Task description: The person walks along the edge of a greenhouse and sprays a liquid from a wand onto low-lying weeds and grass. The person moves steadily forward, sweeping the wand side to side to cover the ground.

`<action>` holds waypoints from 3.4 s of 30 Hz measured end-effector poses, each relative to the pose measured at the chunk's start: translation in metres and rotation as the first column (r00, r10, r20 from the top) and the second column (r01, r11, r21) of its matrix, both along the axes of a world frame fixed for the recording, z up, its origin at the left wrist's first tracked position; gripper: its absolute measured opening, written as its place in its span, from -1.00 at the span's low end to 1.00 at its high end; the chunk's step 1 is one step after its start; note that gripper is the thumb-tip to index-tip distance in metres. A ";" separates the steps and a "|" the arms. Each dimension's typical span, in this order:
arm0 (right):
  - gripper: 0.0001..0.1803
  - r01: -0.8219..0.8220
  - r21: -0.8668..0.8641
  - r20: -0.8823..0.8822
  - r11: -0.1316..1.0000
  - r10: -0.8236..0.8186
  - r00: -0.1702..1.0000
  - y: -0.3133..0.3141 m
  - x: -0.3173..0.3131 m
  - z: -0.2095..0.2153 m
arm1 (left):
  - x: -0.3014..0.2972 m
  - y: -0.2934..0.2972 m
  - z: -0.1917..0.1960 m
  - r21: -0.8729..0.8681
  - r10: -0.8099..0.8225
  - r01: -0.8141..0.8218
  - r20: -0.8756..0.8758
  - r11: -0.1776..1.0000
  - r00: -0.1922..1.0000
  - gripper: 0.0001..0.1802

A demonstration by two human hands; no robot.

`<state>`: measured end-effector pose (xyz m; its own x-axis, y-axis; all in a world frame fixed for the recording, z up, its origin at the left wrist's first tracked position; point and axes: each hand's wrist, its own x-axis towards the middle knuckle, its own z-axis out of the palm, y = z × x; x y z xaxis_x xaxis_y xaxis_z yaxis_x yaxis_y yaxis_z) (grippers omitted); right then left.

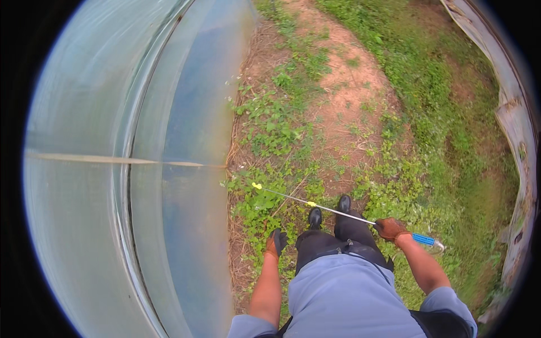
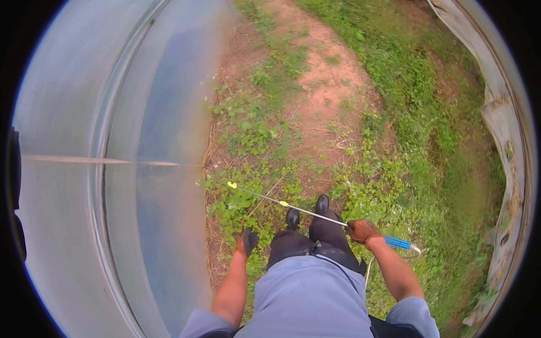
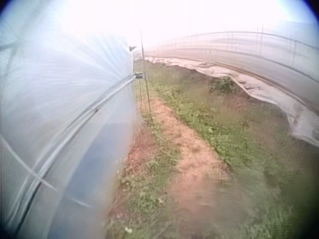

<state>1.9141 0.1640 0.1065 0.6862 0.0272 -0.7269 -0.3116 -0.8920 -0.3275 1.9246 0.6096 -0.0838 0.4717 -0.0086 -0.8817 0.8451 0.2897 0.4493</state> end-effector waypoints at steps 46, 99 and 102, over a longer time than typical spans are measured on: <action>-0.62 -0.307 0.093 -0.047 0.947 0.312 0.949 0.017 0.118 -0.012 | -0.085 -0.061 -0.005 -0.058 0.475 -0.479 -0.075 0.876 0.877 -0.48; -0.58 0.471 0.146 0.039 0.870 -0.481 0.876 -0.196 0.465 -0.123 | 0.459 -0.201 0.013 0.146 -0.178 0.187 -0.076 0.971 0.981 -0.44; -0.58 0.284 0.073 -0.043 0.956 -0.281 0.959 -0.185 0.487 -0.098 | 0.527 -0.205 0.025 0.118 -0.021 0.018 0.028 0.993 0.999 -0.53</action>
<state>2.4009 -0.0208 0.0080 0.6509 -0.1076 -0.7515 -0.5584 -0.7385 -0.3780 2.4516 0.4043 -0.0592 0.4978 0.0851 -0.8631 0.8363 0.2166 0.5037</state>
